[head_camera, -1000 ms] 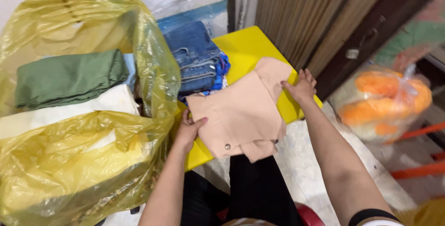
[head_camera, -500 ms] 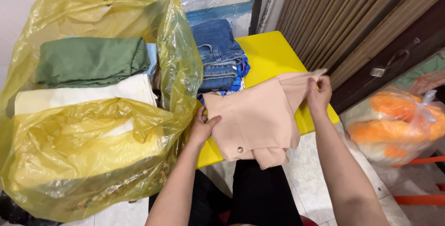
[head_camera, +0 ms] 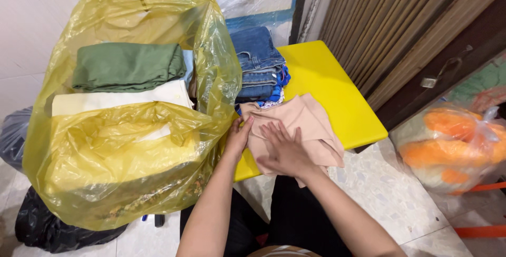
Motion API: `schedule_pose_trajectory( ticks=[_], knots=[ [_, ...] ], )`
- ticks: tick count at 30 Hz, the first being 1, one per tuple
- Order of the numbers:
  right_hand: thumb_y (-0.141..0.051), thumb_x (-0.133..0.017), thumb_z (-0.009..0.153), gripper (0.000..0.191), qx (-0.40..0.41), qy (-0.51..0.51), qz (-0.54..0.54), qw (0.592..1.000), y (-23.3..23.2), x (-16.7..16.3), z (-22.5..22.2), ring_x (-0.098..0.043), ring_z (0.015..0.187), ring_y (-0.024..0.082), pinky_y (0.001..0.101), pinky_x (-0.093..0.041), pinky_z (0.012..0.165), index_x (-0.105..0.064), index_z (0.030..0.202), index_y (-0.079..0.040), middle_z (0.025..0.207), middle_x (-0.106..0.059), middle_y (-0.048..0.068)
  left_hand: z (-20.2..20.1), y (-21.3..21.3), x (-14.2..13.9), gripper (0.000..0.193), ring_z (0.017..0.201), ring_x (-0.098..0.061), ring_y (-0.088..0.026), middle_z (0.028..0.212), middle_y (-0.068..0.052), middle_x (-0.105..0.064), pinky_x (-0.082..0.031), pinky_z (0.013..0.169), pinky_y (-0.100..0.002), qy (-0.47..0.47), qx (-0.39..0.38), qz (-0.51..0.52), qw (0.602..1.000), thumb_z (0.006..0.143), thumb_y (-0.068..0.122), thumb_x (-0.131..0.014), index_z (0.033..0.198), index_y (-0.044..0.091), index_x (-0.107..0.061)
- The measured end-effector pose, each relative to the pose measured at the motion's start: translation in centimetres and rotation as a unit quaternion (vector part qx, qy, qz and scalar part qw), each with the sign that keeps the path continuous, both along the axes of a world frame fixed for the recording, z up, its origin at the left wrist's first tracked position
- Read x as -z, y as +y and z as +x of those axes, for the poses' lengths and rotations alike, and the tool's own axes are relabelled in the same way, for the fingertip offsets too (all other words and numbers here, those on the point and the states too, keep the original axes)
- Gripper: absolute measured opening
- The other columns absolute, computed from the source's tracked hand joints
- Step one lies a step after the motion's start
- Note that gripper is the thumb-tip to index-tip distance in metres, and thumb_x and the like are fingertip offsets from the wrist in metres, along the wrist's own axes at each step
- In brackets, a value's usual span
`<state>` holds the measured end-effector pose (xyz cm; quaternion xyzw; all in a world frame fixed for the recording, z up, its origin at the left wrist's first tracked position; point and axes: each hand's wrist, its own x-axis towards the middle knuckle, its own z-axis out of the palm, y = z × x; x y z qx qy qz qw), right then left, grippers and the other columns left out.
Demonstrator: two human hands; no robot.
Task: The person folds several garments on a yellow table and places them into a yellow plastic bag. Items handled include a beige buttoned top, denim shorts, a gray garment, a blue patterned garment, and a white patterned garment. The person smooths and folds each item before transferring it to the bag.
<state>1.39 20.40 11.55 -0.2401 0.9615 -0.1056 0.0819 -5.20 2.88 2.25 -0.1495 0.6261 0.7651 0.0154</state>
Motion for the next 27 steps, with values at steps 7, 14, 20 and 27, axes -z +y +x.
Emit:
schedule_pose_trajectory(
  ticks=[7,14,20,27],
  knots=[
    [-0.044,-0.075,0.079,0.101,0.024,-0.016,-0.004,1.0,-1.7,0.1,2.3,-0.005,0.155,0.03,0.0742,-0.002,0.114,-0.021,0.161,-0.019,0.168,-0.017,0.003,1.2,0.9,-0.2,0.066,0.093,-0.069,-0.029,0.119,-0.02,-0.069,-0.056,0.074,-0.041,-0.001,-0.002,0.029,1.0,0.086,0.015,-0.068,0.146,0.005,-0.045],
    [-0.01,-0.075,0.074,0.062,-0.162,-0.007,-0.075,0.984,4.8,1.2,2.6,-0.023,0.155,0.022,0.0691,-0.001,0.12,-0.063,0.132,-0.027,0.158,-0.045,-0.009,9.4,-1.8,-5.3,0.085,0.136,-0.046,-0.042,0.15,-0.023,-0.044,-0.041,0.113,-0.051,0.151,-0.02,-0.415,0.897,0.08,0.011,-0.066,0.157,0.014,-0.03],
    [-0.002,-0.071,0.067,0.062,-0.15,0.029,-0.136,0.979,9.4,0.1,4.7,-0.032,0.148,0.024,0.0654,-0.008,0.118,-0.068,0.126,-0.025,0.152,-0.05,-0.003,9.3,-1.3,-9.0,0.089,0.158,-0.004,-0.028,0.172,-0.002,-0.004,-0.002,0.123,-0.062,0.148,0.303,-0.638,0.692,0.086,-0.002,-0.057,0.156,0.045,-0.03],
    [0.007,-0.062,0.063,0.06,-0.032,0.064,-0.163,0.984,14.0,0.1,5.3,-0.037,0.147,0.026,0.0654,-0.004,0.119,-0.079,0.111,-0.024,0.145,-0.06,-0.005,5.9,1.0,-13.1,0.112,0.159,0.003,-0.03,0.173,-0.005,0.009,-0.001,0.124,-0.062,0.212,0.394,-0.705,0.551,0.078,0.015,-0.078,0.162,0.043,-0.01]
  ],
)
